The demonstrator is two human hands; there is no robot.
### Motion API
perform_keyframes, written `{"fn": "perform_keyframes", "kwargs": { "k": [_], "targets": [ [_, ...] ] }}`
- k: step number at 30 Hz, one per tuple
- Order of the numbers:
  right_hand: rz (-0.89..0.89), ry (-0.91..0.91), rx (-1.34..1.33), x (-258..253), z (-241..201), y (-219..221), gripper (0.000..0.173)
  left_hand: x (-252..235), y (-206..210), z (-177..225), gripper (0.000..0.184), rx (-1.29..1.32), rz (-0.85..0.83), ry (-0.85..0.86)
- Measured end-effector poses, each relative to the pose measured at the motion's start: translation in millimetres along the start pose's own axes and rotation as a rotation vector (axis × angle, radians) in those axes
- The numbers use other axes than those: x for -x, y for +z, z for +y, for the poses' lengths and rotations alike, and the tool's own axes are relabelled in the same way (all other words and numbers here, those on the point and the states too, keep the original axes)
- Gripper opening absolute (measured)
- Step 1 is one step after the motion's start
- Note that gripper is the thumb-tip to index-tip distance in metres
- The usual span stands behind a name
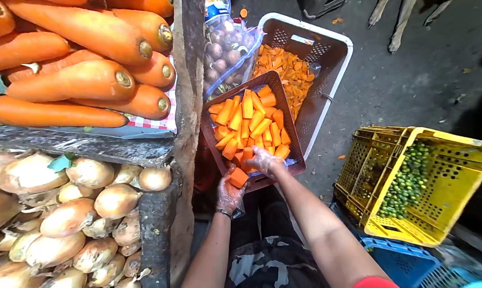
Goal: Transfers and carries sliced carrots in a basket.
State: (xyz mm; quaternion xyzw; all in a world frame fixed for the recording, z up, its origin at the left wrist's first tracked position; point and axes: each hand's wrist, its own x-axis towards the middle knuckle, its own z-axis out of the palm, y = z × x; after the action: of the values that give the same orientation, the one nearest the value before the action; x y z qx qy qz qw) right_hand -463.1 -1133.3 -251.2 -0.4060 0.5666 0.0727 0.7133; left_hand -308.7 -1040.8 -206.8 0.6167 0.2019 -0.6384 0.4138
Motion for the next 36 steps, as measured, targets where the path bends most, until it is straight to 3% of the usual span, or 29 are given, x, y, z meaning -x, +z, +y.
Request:
{"fn": "perform_keyframes", "kwargs": {
  "k": [3, 6, 11, 18, 21, 24, 27, 29, 31, 33, 36],
  "targets": [
    [-0.015, -0.017, -0.318, 23.2, 2.8, -22.0, 0.046, 3.2, 5.3, 9.8, 0.039, -0.022, -0.012, -0.003],
    [-0.071, 0.018, -0.371, 49.9, -0.8, -50.3, 0.040, 0.4, 13.4, 12.1, 0.053, -0.043, -0.070, 0.011],
    [-0.173, -0.037, -0.303, 76.4, -7.7, -64.0, 0.033, -0.7, 42.1, 14.2, 0.063, -0.143, -0.103, -0.010],
    [-0.129, 0.012, -0.193, 70.4, -16.4, -57.4, 0.039, -4.5, 54.4, 16.2, 0.045, -0.102, -0.055, -0.023],
    [-0.139, -0.021, -0.147, 64.6, -21.7, -46.1, 0.039, -7.1, 51.8, 12.2, 0.047, -0.121, -0.059, -0.010],
    [-0.136, -0.085, 0.012, 68.0, -32.9, -22.0, 0.048, -1.0, 54.2, 14.5, 0.060, -0.247, -0.074, 0.017],
    [-0.137, -0.075, 0.240, 85.5, -52.8, -8.2, 0.056, -3.3, 54.9, 14.7, 0.059, -0.292, -0.081, 0.089],
    [-0.147, -0.068, 0.253, 96.8, -61.1, -13.3, 0.054, -4.1, 55.1, 18.1, 0.057, -0.226, -0.101, 0.016],
    [-0.074, -0.088, 0.167, 98.2, -58.8, -28.3, 0.044, -1.6, 58.5, 23.3, 0.051, -0.241, -0.056, -0.043],
    [0.115, -0.100, 0.174, 80.7, -51.3, -51.7, 0.039, 0.7, 59.6, 26.8, 0.047, -0.250, -0.049, -0.085],
    [0.383, -0.054, 0.338, 29.8, -59.8, -89.3, 0.046, -0.8, 49.9, 23.1, 0.047, -0.150, -0.083, -0.123]
  ]
}}
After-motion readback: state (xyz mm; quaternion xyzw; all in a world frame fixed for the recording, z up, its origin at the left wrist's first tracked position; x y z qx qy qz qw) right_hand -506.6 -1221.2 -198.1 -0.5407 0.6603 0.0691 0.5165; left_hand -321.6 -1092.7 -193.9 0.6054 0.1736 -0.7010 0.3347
